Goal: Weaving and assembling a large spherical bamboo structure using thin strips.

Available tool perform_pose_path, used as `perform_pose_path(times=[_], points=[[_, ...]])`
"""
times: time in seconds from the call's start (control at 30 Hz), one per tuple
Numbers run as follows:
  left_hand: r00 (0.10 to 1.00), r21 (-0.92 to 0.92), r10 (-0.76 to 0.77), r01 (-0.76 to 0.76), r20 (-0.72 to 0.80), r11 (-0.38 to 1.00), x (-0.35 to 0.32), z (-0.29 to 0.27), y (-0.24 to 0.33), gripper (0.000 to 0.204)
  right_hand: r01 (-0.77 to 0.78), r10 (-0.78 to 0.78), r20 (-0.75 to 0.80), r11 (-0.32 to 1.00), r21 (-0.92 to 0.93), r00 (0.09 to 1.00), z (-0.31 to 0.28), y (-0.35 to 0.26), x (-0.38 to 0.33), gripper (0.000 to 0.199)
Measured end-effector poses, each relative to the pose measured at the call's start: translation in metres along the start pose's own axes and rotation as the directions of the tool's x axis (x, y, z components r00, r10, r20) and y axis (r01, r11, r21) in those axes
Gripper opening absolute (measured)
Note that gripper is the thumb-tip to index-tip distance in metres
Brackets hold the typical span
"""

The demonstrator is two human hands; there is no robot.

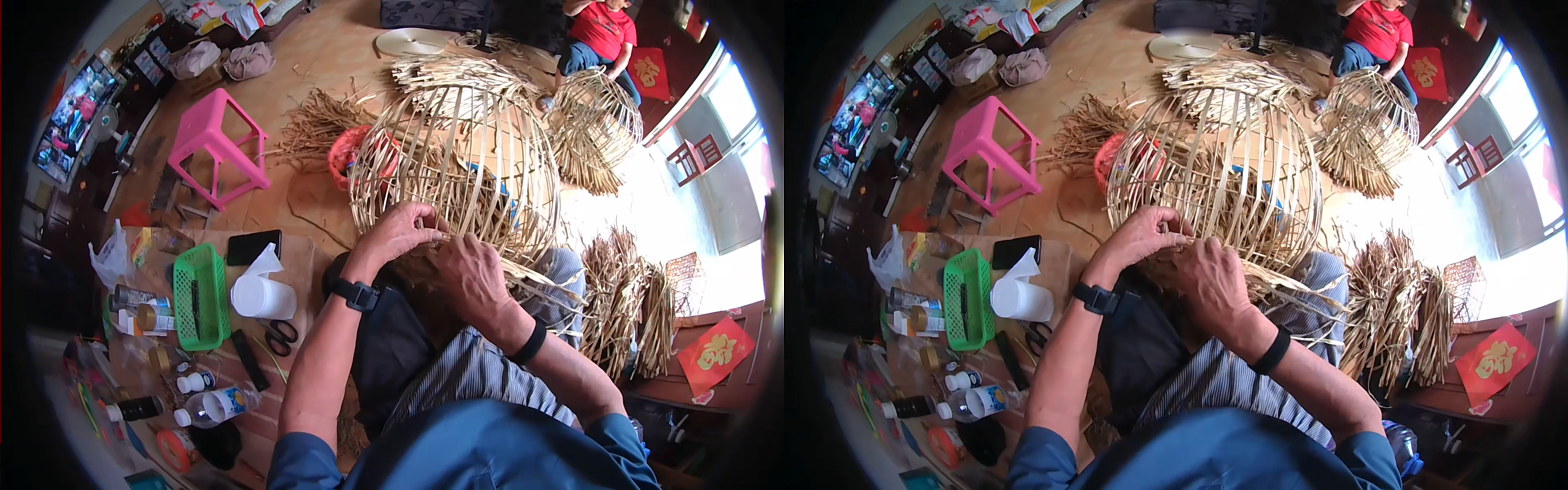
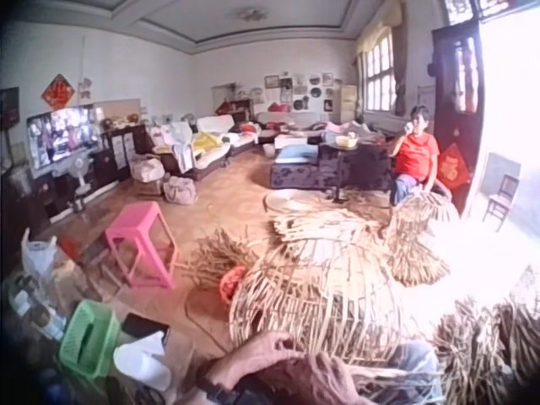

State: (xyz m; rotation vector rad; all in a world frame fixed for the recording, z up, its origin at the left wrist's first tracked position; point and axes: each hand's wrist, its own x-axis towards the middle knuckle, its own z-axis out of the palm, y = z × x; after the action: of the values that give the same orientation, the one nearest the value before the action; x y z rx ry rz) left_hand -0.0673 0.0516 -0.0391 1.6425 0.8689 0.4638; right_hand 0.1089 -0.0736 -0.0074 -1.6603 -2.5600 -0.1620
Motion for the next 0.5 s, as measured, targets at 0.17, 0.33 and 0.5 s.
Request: perform_pose_path(times=[0.17,0.33,0.5], points=[[1.000,-0.005,0.015,-0.015,-0.004,1.000,-0.002,0.000,0.006,0.017,0.032,-0.042,-0.090,0.994,-0.108,0.995,-0.002,-0.004,-0.016,0.025],[1.000,-0.037,-0.005,0.005,-0.010,0.999,-0.003,0.000,0.008,0.018,-0.144,0.149,0.012,0.924,0.354,0.989,0.005,-0.021,-0.026,0.029],[0.999,-0.020,0.030,-0.030,-0.028,0.999,-0.003,0.002,0.008,0.022,-0.300,0.292,0.230,0.223,0.928,0.928,0.000,-0.008,-0.037,0.038]])
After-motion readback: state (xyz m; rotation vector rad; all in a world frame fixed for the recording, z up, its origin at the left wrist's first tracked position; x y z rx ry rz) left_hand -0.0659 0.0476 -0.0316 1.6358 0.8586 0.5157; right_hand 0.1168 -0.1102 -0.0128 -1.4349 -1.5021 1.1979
